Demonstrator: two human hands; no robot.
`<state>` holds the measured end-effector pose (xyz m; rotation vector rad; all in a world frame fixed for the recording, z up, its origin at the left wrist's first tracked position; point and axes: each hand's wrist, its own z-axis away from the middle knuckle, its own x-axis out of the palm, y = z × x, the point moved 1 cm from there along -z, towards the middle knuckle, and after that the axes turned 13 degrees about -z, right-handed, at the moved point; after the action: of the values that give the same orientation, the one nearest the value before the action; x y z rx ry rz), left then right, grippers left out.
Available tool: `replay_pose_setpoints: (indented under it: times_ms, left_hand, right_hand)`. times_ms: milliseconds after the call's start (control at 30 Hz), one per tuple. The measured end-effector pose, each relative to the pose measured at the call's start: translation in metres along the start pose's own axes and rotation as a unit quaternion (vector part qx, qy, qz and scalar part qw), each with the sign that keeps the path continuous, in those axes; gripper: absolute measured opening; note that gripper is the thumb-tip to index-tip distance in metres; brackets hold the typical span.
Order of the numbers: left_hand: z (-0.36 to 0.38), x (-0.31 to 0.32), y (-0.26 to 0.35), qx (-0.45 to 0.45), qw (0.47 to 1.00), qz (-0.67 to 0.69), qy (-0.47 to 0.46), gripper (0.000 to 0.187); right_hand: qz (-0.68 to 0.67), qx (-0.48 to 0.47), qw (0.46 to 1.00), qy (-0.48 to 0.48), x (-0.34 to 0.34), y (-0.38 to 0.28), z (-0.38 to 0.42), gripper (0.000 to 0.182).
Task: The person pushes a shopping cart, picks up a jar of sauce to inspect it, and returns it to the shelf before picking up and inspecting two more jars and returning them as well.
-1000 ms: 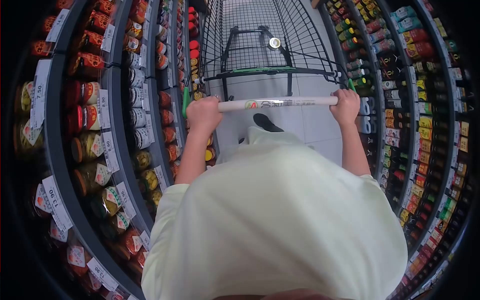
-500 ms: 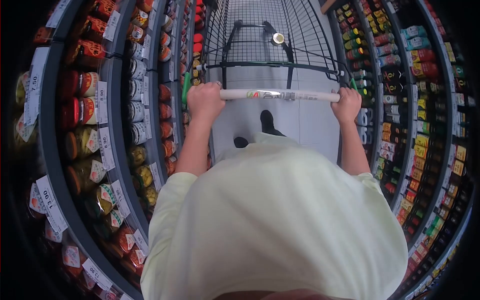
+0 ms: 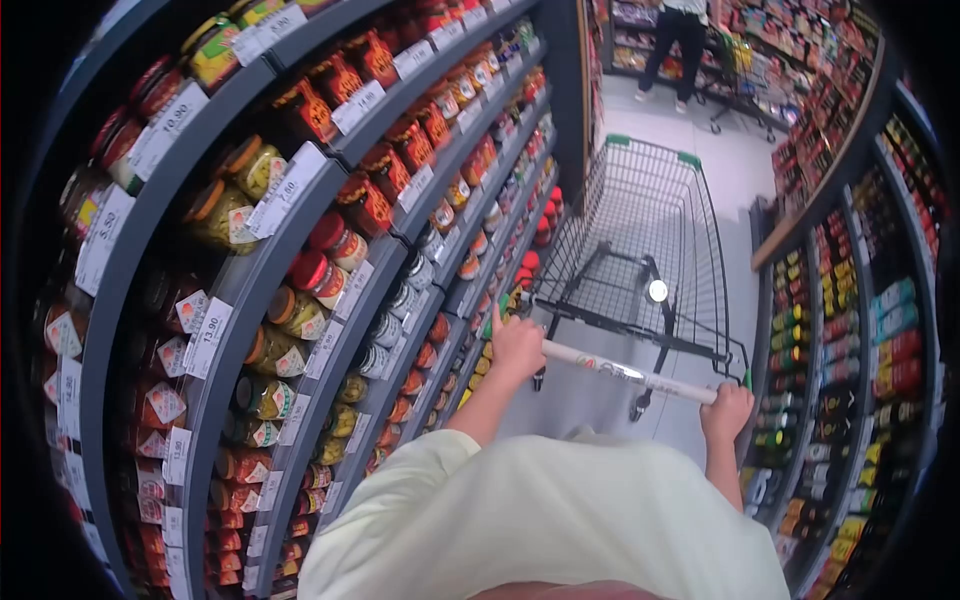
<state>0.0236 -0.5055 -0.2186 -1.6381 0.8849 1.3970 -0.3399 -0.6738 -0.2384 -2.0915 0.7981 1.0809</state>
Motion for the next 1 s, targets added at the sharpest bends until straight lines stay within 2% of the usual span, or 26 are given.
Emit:
replay_pose_setpoints:
  times_ms: [167,233,267,333,367,433,467,567,667,733,867,900,967,1000]
  left_hand:
    - [-0.023,0.006,0.006,-0.063,0.998,0.001,0.006,0.022]
    - [-0.031,0.003,0.007,-0.088,0.996,0.012,-0.005,0.022]
    - [-0.037,0.001,0.007,-0.096,0.995,-0.013,-0.032,0.023]
    - [-0.046,0.003,0.005,-0.102,0.994,-0.022,-0.033,0.023]
    - [-0.050,0.004,0.003,-0.102,0.994,-0.023,-0.040,0.024]
    - [-0.056,0.000,-0.001,-0.106,0.992,-0.033,-0.065,0.025]
    - [-0.060,0.002,-0.003,-0.105,0.991,-0.026,-0.075,0.028]
    - [-0.068,-0.008,-0.003,-0.101,0.990,-0.014,-0.094,0.036]
    - [-0.076,0.005,-0.009,-0.099,0.993,-0.014,-0.060,0.033]
    - [-0.082,0.011,-0.015,-0.084,0.995,0.030,-0.046,0.037]
    - [-0.091,0.017,-0.023,-0.058,0.998,0.025,-0.028,0.045]
    - [-0.093,0.022,-0.024,-0.050,0.998,0.020,0.012,0.043]
    - [-0.100,0.017,-0.025,-0.056,0.998,0.020,-0.003,0.037]
    - [-0.102,0.011,-0.023,-0.048,0.999,-0.001,-0.022,0.033]
  right_hand:
    - [0.001,0.000,0.998,-0.056,0.003,0.005,-0.032,0.020]
    - [-0.013,0.037,0.983,-0.180,-0.001,0.001,-0.047,0.026]
    - [-0.019,0.032,0.984,-0.176,0.000,0.006,-0.053,0.026]
    - [-0.040,-0.064,0.966,-0.248,0.009,0.018,-0.067,0.031]
    - [-0.049,-0.070,0.966,-0.243,0.012,0.020,-0.073,0.031]
    - [-0.099,-0.159,0.951,-0.245,0.011,0.018,-0.085,0.036]
    - [-0.105,-0.131,0.948,-0.271,0.009,0.016,-0.088,0.039]
    - [-0.139,-0.105,0.949,-0.262,0.002,0.004,-0.093,0.039]
    - [-0.133,-0.083,0.951,-0.266,0.009,0.001,-0.099,0.043]
    - [-0.132,-0.069,0.952,-0.267,0.013,0.000,-0.103,0.044]
    - [-0.121,-0.041,0.953,-0.276,0.024,0.001,-0.109,0.039]
    - [-0.106,-0.034,0.952,-0.284,0.027,0.002,-0.112,0.037]
    - [-0.119,-0.036,0.954,-0.273,0.033,0.004,-0.112,0.032]
    - [-0.079,-0.031,0.954,-0.288,0.036,0.006,-0.113,0.034]
